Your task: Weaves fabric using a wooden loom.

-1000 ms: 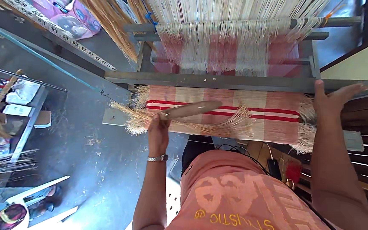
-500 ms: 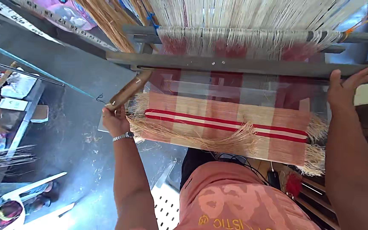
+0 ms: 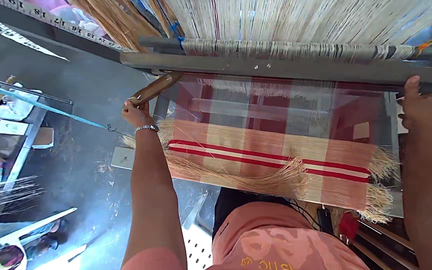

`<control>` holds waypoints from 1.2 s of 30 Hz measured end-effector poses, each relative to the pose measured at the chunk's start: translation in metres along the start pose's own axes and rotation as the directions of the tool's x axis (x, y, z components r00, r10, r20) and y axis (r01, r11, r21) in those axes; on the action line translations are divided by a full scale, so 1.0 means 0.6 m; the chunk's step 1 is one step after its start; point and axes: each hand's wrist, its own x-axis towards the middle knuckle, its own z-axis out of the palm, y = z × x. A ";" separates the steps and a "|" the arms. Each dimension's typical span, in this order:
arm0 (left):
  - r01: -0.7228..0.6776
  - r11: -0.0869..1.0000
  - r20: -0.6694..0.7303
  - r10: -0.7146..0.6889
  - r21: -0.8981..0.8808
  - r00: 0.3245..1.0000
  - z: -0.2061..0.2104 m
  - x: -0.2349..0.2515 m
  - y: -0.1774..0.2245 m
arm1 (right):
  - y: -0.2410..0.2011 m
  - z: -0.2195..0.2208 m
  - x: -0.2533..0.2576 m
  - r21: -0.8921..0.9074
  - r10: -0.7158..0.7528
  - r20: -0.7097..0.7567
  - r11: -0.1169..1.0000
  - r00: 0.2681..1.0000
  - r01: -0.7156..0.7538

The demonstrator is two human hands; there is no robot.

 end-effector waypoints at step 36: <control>-0.528 0.451 0.688 -0.359 0.719 0.631 -0.056 -0.092 -0.011 | 0.066 -0.015 -0.025 0.582 -0.014 0.111 0.812 0.994 -0.054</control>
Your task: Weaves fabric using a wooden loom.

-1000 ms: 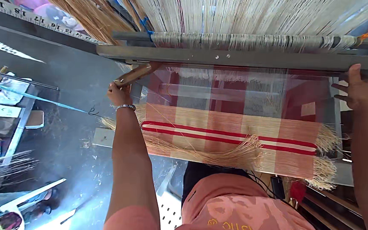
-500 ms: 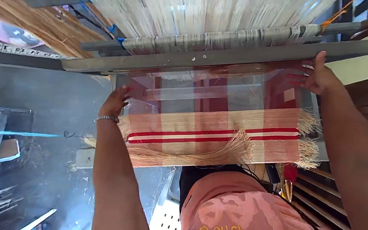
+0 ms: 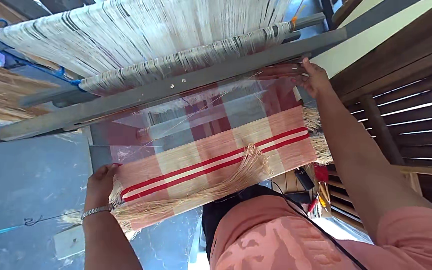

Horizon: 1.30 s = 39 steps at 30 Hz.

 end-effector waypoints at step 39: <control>-0.060 0.957 -0.326 0.156 0.284 0.932 0.060 -0.142 0.081 | -0.066 -0.141 -0.263 -0.889 -0.748 0.280 0.035 0.602 0.457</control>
